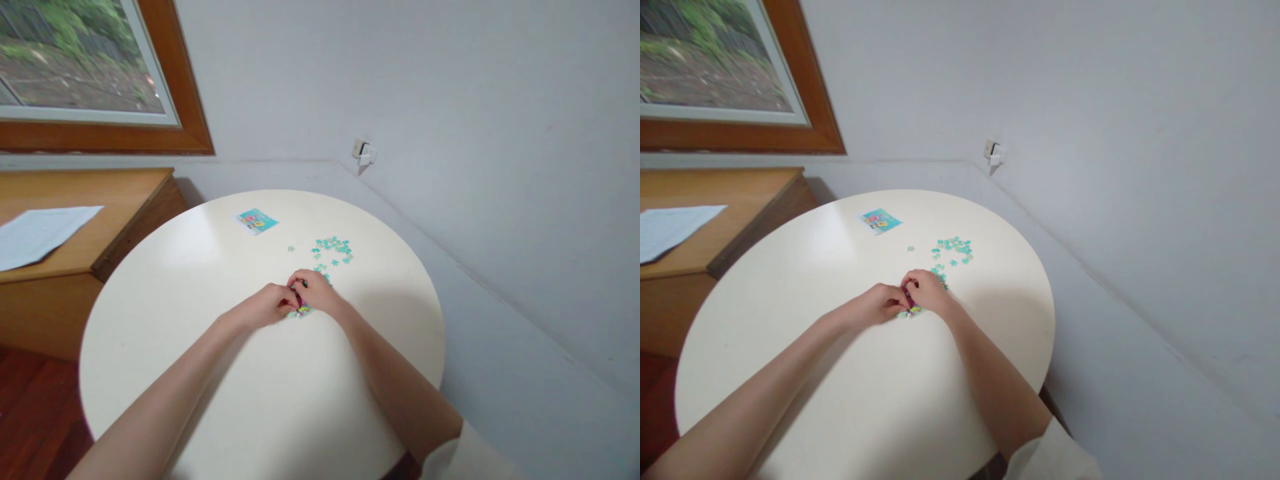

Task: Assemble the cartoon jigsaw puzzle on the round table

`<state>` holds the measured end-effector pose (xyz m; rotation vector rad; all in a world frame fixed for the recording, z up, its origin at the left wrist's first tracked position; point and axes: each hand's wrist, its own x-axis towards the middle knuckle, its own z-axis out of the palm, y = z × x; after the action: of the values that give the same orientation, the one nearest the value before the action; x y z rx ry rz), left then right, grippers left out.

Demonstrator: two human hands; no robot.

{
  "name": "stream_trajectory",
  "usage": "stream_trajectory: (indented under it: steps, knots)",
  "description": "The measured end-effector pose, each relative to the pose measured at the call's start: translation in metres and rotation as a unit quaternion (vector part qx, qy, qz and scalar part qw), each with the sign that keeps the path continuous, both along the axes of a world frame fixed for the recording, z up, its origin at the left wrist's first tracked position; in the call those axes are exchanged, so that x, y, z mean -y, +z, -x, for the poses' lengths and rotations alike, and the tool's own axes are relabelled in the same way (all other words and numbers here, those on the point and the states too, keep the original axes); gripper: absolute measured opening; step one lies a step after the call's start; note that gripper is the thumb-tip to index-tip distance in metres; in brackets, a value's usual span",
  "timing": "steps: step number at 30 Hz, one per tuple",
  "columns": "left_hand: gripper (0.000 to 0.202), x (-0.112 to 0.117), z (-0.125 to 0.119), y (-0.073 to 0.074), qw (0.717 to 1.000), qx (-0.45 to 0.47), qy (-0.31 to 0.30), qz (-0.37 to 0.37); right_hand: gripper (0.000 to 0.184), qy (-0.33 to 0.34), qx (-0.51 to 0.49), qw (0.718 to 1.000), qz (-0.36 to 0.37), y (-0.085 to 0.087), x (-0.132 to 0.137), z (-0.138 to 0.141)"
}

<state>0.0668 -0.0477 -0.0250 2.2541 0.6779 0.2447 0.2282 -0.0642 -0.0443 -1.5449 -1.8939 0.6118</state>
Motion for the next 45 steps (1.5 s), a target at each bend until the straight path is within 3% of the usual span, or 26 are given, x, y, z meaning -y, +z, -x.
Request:
stream_trajectory:
  steps: [12, 28, 33, 39, 45]
  knots:
    - [0.019, 0.007, -0.004, 0.005, 1.000, 0.022, 0.015, 0.006, 0.029, -0.006, -0.001, 1.000, 0.004, 0.003, 0.001, 0.001]
    - [0.018, 0.011, -0.007, 0.010, 0.999, -0.022, -0.002, -0.040, 0.030, 0.001, -0.012, 1.000, 0.002, 0.002, 0.001, 0.000]
    - [0.009, 0.009, -0.005, 0.011, 0.999, -0.038, -0.001, -0.020, 0.030, 0.003, -0.011, 1.000, 0.007, 0.004, 0.002, 0.001]
    - [0.016, 0.010, -0.003, 0.019, 0.997, -0.071, -0.015, -0.013, 0.030, 0.006, -0.008, 1.000, 0.003, 0.005, 0.002, 0.000]
    - [0.010, 0.009, -0.003, 0.019, 0.997, -0.071, -0.021, -0.005, 0.029, 0.001, -0.007, 1.000, 0.005, 0.003, 0.001, 0.000]
